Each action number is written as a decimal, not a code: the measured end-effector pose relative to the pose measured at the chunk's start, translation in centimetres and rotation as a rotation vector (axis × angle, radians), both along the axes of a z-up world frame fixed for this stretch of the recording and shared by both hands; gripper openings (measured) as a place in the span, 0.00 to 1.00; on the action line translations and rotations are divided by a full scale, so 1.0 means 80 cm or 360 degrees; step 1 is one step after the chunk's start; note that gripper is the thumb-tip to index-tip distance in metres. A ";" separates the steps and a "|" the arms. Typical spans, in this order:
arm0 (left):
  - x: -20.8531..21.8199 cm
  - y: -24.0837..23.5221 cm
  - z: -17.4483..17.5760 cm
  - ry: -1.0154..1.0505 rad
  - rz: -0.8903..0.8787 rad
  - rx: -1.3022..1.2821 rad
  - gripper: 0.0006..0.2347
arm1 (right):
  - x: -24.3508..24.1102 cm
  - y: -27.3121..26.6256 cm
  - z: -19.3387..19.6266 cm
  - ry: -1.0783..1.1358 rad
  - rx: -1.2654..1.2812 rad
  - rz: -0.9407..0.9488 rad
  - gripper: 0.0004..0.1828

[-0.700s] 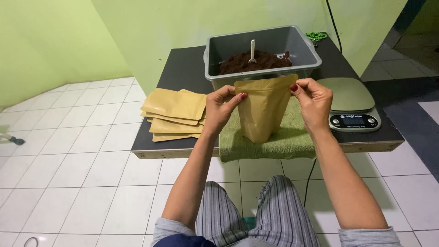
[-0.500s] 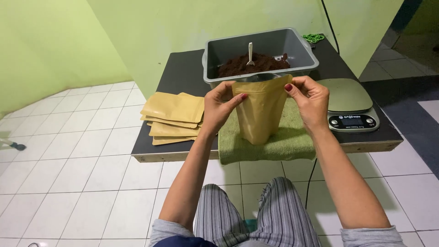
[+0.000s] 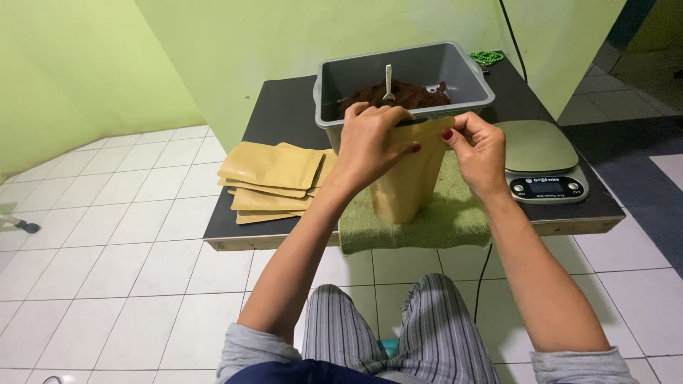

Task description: Filling stand-up pouches with ground coffee using a small spoon and weighing them on a digital scale.

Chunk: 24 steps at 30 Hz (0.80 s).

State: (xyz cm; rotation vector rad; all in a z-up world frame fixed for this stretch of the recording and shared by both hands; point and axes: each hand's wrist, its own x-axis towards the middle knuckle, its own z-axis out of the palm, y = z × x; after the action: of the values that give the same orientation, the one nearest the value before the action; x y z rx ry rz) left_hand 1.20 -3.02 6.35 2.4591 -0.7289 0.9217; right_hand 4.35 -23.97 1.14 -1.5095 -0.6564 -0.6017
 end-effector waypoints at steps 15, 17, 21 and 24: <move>0.042 -0.019 0.002 0.0029 0.0099 0.0228 0.06 | -0.005 -0.002 0.000 -0.0012 -0.0052 -0.0019 0.03; 0.032 -0.023 0.008 0.0013 0.0071 0.0209 0.04 | -0.009 -0.004 0.004 -0.0031 -0.0091 -0.0014 0.02; 0.032 -0.026 0.006 -0.0054 0.0033 0.0194 0.04 | -0.009 -0.003 0.003 -0.0091 -0.0157 -0.0034 0.03; 0.015 -0.034 0.017 -0.0063 0.0077 0.0202 0.04 | -0.005 -0.003 -0.001 -0.0091 -0.0135 -0.0040 0.03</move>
State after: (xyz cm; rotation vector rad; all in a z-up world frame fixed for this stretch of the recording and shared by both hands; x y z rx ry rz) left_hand 2.40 -5.72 7.69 2.5860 -0.7667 0.9723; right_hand 3.91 -24.24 1.05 -1.5862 -0.7151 -0.6449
